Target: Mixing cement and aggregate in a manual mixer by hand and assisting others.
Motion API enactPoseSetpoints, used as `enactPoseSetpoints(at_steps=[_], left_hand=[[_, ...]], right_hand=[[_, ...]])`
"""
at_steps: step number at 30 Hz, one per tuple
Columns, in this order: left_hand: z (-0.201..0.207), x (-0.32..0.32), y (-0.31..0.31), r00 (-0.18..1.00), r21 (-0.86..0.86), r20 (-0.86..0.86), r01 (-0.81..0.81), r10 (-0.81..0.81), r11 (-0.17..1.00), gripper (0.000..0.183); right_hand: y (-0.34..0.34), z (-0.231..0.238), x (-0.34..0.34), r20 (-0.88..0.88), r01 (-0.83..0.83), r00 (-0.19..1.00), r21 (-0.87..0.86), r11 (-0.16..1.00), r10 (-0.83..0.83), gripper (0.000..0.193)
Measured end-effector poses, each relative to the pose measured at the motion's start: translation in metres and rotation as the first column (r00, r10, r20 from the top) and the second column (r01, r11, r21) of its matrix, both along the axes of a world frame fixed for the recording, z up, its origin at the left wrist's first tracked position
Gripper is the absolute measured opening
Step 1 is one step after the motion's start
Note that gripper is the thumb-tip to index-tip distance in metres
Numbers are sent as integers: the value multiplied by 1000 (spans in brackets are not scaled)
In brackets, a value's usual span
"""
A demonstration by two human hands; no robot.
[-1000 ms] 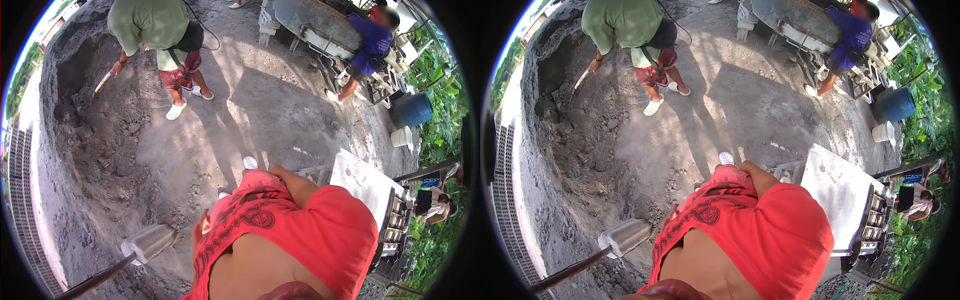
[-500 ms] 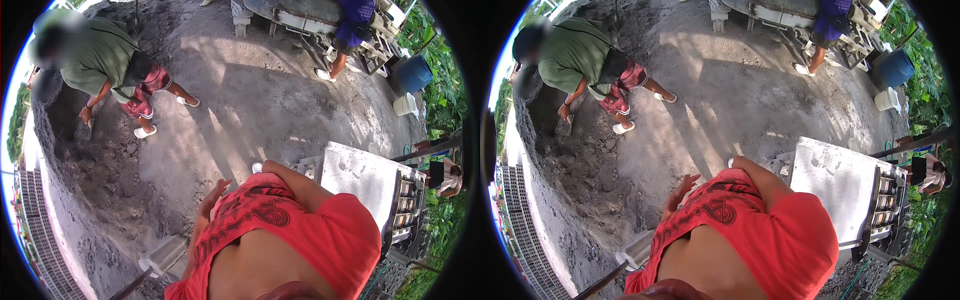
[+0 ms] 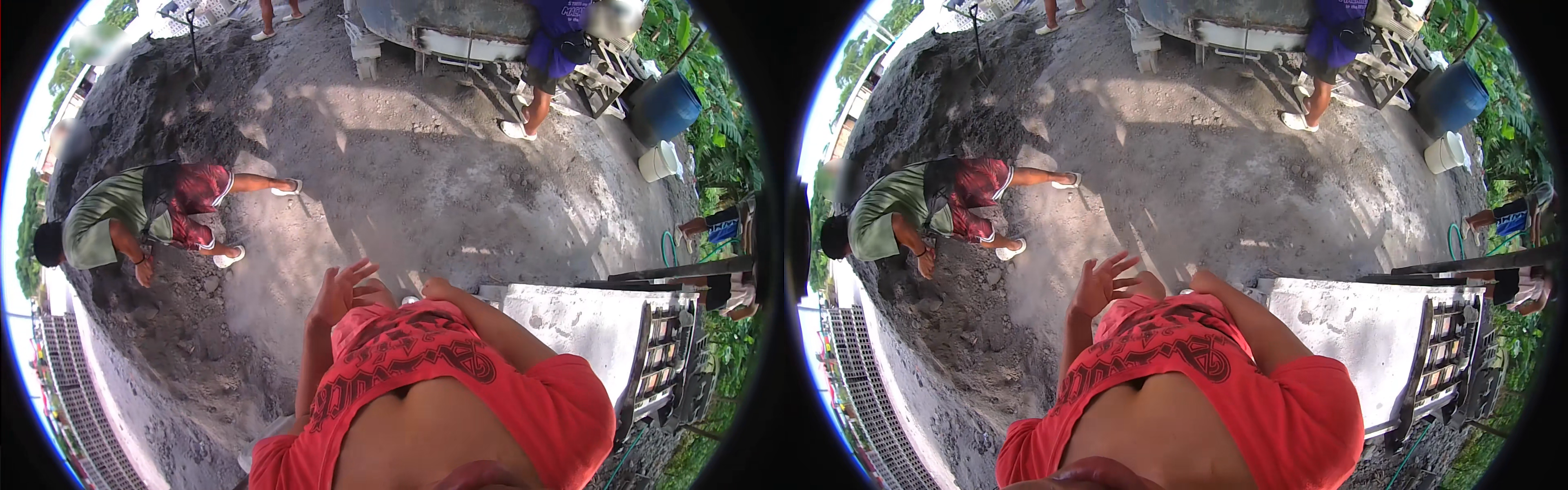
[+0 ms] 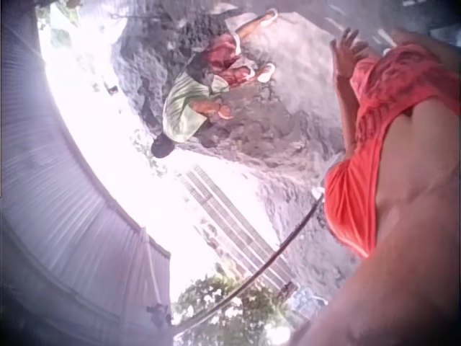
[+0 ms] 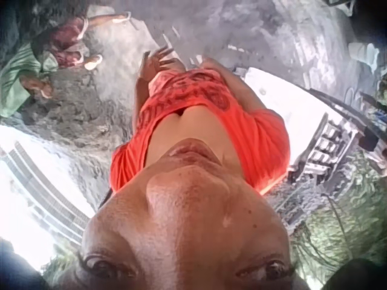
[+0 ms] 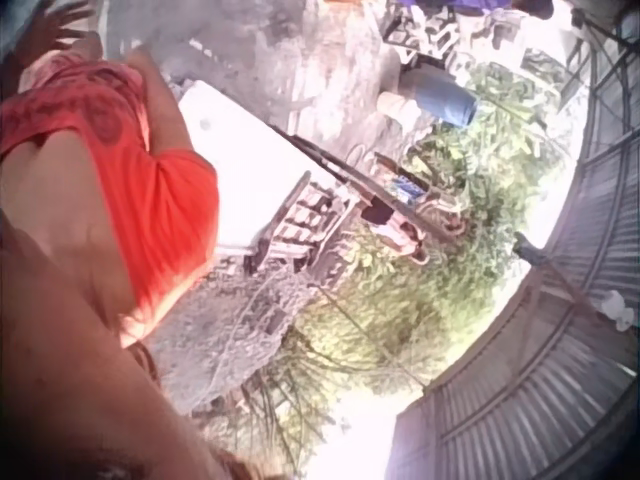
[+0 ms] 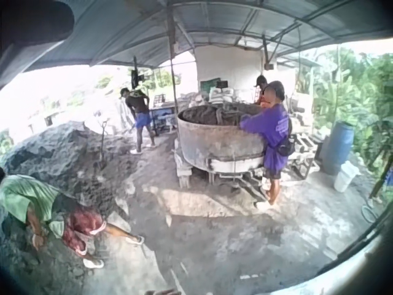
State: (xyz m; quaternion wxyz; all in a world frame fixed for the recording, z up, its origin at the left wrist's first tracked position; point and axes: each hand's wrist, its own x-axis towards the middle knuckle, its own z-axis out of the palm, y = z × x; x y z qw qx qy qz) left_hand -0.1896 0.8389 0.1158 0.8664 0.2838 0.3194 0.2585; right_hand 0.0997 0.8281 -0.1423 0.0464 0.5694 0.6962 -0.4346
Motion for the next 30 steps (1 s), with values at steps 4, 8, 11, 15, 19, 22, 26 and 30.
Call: enactPoseSetpoints(at_steps=[4, 8, 11, 15, 19, 22, 26, 30], left_hand=[[-34, -4, 45, 911, 96, -401, -61, 95, 994, 74], [-57, 25, 121, 764, 70, -634, 213, -122, 974, 67], [-59, 39, 171, 741, 134, -657, 301, -143, 944, 62], [-127, 44, 261, 509, 418, -860, 692, 12, 589, 47], [-99, 86, 354, 502, 476, -865, 810, 13, 342, 39], [-90, 101, 410, 424, 390, -905, 860, -36, 329, 42], [-50, 112, 440, 300, 280, -954, 900, -8, 333, 47], [-77, 113, 453, 300, 261, -953, 885, -43, 386, 48]], right_hand=[[25, -24, 16, -52, -254, 966, 7, 967, 254, 25], [38, -102, 67, 189, -522, 853, 259, 813, 487, 25], [57, -108, 94, 159, -460, 885, 159, 874, 437, 28], [83, -75, 135, 141, -334, 940, 193, 923, 310, 20], [110, -47, 179, 169, -363, 932, 464, 808, 322, 17], [126, -40, 199, -482, 398, 825, 123, 909, -296, 16], [192, -21, 185, 204, 466, 878, -159, 870, -433, 22], [230, -44, 180, 463, 177, 868, 46, 983, -179, 29]])
